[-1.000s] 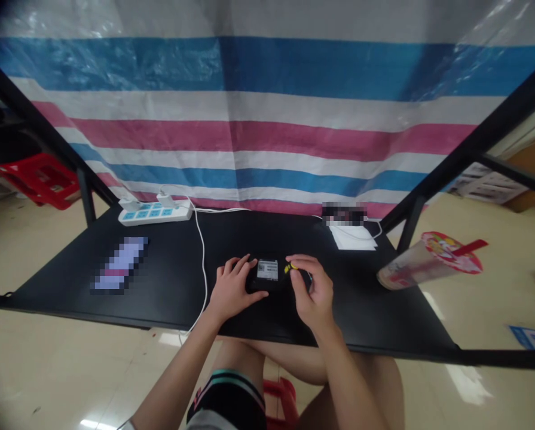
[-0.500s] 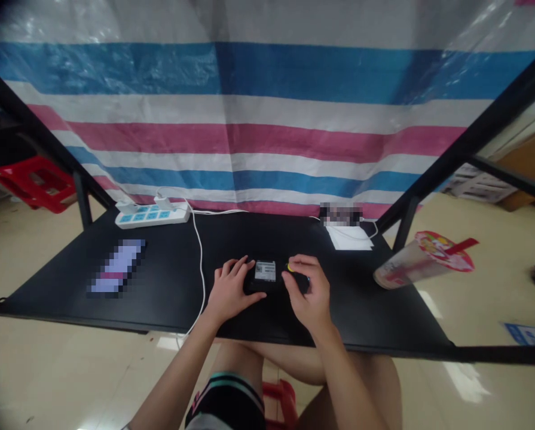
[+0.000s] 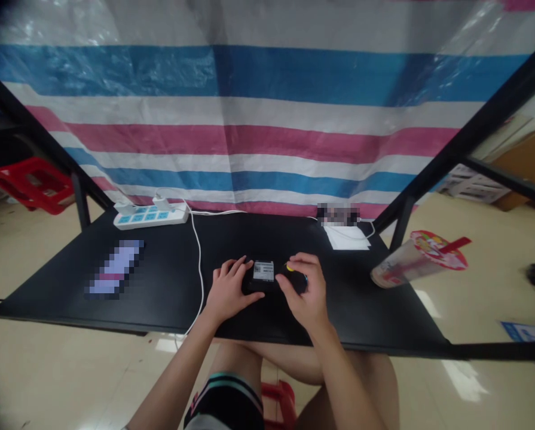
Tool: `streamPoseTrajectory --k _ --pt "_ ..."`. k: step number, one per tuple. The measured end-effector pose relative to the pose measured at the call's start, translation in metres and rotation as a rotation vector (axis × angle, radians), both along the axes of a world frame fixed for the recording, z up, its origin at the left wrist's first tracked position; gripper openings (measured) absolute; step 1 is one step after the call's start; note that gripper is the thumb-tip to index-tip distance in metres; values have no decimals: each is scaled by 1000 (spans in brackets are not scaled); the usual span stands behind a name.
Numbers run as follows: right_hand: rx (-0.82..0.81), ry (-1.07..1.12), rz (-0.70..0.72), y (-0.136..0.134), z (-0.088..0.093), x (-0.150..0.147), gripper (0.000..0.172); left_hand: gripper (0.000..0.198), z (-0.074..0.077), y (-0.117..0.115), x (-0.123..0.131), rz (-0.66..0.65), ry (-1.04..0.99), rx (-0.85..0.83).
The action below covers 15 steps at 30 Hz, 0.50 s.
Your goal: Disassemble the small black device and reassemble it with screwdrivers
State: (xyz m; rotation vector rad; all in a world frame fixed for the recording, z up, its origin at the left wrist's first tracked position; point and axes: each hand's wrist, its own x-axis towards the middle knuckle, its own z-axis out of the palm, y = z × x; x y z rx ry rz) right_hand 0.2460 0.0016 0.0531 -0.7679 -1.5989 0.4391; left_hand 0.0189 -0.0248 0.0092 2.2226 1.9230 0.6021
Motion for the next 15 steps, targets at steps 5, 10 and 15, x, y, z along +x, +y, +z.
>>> streamPoseTrajectory --k 5,10,15 --pt "-12 33 33 1 -1 0 14 87 1 0 0 -2 1 -7" --pt "18 29 -21 2 -3 0 20 88 1 0 0 -2 -1 -5" --pt "16 23 43 2 2 -3 21 88 -2 0 0 -4 -1 -4"
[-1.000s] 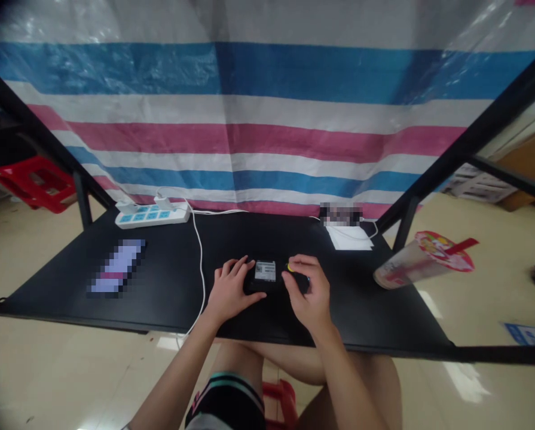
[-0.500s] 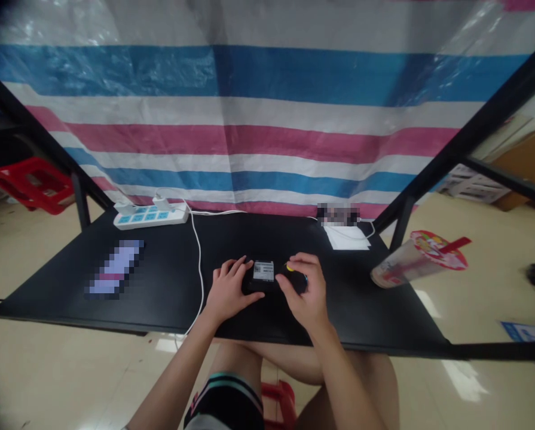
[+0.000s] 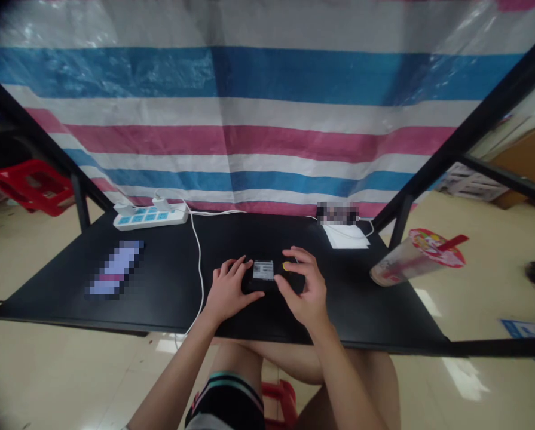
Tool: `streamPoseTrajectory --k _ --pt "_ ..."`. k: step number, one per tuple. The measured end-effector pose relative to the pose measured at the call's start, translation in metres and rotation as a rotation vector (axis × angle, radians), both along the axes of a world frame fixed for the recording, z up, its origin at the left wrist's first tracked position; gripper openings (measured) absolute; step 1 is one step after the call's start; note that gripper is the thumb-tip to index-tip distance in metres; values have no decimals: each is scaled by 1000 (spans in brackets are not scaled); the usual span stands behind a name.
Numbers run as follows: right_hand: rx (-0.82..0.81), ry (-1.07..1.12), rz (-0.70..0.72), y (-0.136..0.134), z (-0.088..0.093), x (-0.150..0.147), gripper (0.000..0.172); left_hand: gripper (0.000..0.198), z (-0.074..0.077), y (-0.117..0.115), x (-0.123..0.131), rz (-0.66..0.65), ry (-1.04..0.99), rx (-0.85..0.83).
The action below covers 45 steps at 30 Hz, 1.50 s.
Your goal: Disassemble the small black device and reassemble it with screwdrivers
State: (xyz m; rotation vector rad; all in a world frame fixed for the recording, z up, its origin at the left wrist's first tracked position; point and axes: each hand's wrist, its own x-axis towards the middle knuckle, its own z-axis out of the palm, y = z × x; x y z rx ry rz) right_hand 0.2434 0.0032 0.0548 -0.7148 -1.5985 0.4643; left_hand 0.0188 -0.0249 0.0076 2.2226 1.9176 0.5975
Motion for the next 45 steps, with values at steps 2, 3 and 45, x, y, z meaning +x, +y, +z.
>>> streamPoseTrajectory --k 2,3,45 --pt "14 26 -32 0 2 -1 22 88 -1 0 0 -3 -5 1" --pt "16 48 -26 0 3 -1 20 88 -2 0 0 -5 -8 2" --pt "-31 28 -66 -4 -4 -4 17 88 -3 0 -1 -11 -34 32"
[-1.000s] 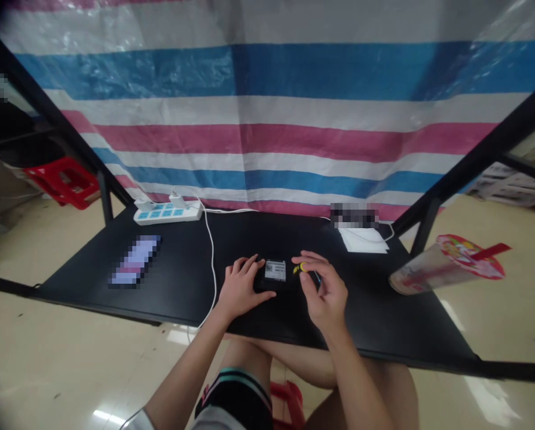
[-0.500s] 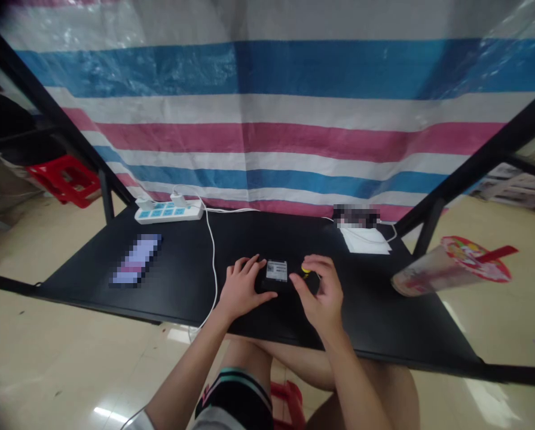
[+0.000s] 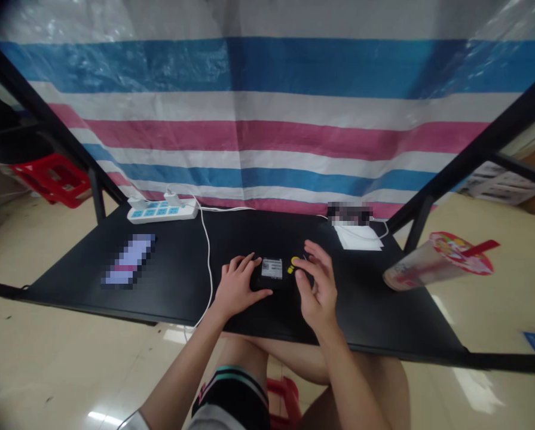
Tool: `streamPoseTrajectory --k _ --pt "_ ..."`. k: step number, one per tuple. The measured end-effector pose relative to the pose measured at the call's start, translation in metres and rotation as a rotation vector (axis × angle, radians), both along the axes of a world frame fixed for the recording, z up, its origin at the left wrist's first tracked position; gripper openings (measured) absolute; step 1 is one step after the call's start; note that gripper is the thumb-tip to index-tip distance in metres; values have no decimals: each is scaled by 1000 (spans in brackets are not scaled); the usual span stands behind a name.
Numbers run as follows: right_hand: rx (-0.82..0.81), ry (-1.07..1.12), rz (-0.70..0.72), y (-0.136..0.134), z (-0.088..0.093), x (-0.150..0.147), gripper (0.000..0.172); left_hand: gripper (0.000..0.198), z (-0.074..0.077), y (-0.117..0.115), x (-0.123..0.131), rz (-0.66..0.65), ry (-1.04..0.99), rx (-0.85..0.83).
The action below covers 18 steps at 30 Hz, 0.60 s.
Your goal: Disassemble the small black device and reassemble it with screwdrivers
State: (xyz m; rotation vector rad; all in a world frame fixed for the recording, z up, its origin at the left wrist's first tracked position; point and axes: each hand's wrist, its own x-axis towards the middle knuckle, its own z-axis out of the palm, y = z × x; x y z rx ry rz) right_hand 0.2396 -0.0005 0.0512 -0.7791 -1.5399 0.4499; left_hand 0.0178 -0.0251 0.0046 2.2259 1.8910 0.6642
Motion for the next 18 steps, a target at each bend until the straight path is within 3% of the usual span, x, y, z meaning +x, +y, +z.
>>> streamPoseTrajectory --k 3,8,13,18 --pt "6 8 -27 -1 0 0 19 87 0 0 0 -1 1 6" --pt "-43 10 81 1 0 0 15 87 0 1 0 -4 3 3" --pt "-56 -58 3 6 -11 0 36 87 0 1 0 4 17 -2" --pt "-56 -22 21 7 -8 -1 36 87 0 1 1 5 28 5"
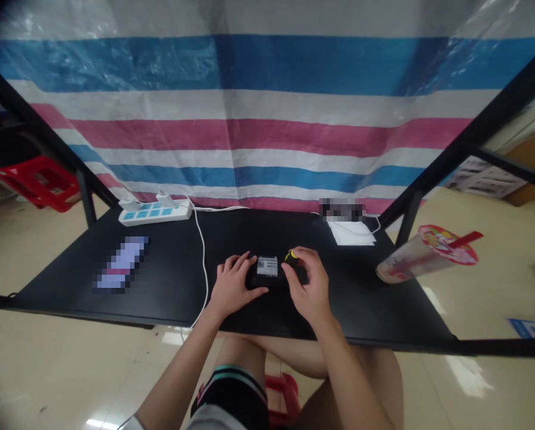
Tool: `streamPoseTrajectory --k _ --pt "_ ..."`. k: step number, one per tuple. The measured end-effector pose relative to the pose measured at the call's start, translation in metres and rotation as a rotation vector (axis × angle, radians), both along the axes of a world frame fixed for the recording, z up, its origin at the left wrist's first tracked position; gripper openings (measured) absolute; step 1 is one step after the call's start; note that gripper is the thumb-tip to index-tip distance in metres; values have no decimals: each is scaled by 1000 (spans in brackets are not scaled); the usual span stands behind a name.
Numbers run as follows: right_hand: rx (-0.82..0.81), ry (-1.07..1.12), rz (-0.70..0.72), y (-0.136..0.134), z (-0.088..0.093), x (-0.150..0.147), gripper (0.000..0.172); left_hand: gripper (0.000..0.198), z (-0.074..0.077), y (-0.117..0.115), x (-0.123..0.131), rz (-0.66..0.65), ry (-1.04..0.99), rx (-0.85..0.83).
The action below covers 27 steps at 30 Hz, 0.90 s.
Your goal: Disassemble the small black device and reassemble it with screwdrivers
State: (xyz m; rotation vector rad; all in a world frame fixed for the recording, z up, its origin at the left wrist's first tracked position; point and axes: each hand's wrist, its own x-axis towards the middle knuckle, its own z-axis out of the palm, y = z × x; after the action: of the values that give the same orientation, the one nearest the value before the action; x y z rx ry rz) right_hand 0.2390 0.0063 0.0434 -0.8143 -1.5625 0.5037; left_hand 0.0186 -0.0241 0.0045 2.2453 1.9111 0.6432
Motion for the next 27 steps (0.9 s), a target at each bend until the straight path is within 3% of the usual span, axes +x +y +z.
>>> streamPoseTrajectory --k 5,11,17,22,27 --pt "22 79 18 0 11 0 40 87 0 0 0 -1 15 3" --pt "20 143 -10 0 7 -1 41 87 -1 0 0 2 9 -9" --pt "11 279 -158 0 14 -12 43 89 11 -4 1 -10 -89 53" --pt "-15 395 -232 -7 20 -20 46 46 31 -9 9 -51 -274 108" --pt "-9 450 -241 -12 19 -26 47 27 38 -7 19 -86 -360 110"
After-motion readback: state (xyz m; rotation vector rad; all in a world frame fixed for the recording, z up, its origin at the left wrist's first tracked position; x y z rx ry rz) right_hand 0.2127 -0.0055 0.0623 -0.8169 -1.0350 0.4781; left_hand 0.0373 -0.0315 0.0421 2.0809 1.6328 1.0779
